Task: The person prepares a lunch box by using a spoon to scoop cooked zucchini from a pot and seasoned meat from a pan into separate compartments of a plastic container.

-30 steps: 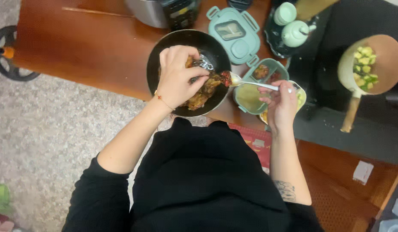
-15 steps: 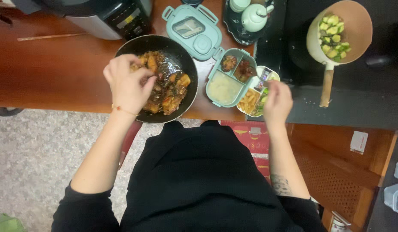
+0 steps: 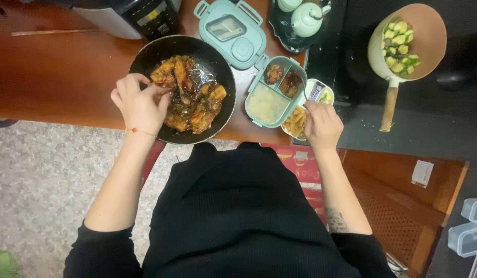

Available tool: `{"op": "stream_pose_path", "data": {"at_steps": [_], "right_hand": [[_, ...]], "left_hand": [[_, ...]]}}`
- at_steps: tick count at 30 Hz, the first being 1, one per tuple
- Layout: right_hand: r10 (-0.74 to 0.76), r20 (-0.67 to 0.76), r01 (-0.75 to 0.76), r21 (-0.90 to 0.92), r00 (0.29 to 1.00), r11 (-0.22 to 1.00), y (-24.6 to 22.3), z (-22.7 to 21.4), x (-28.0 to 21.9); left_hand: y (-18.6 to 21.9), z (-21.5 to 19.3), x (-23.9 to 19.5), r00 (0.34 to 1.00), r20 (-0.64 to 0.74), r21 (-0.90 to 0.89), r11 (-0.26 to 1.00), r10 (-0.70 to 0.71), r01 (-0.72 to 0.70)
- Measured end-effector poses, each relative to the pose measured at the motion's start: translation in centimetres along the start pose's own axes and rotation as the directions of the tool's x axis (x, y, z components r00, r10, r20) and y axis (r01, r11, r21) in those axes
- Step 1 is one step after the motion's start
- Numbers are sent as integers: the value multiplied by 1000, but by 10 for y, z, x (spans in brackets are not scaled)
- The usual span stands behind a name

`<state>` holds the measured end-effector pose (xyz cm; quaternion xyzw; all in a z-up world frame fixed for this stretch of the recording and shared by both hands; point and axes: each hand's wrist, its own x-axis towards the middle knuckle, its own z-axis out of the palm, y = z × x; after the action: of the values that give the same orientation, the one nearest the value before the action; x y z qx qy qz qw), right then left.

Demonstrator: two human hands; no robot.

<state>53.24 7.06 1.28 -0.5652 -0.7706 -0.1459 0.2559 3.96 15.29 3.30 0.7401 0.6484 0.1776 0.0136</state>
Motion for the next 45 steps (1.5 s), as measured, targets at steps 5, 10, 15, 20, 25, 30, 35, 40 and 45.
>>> {"op": "stream_pose_path", "data": {"at_steps": [5,10,15,20,25,30,35,40,45], "right_hand": [[-38,-52,39,14,998,999,-4,4,-1],[-66,-34,66,10,997,998,-4,7,6],[-104,-24,104,32,994,994,-5,3,9],[-80,-16,81,59,997,995,-2,-3,8],[-78,-25,80,93,997,992,0,-4,11],[-92,-1,91,147,996,985,16,5,4],[-112,5,110,170,994,979,26,3,4],[-158,-11,158,191,987,969,37,8,5],[-173,-69,185,255,983,949,30,-18,22]], "left_hand": [[-4,2,-7,1000,-3,22,1000,-15,15],[-4,-8,-3,1000,-15,-5,1000,-24,24],[5,-20,2,999,-35,-22,999,-27,26],[19,-31,0,997,-68,-53,998,-47,44],[26,-41,-3,995,-84,-87,995,-59,52],[42,-50,-3,990,-110,-101,992,-91,80],[47,-53,-18,982,-156,-95,991,-107,93],[55,-50,-27,969,-196,-100,986,-150,132],[68,-55,-45,965,-201,-76,985,-168,156]]}}
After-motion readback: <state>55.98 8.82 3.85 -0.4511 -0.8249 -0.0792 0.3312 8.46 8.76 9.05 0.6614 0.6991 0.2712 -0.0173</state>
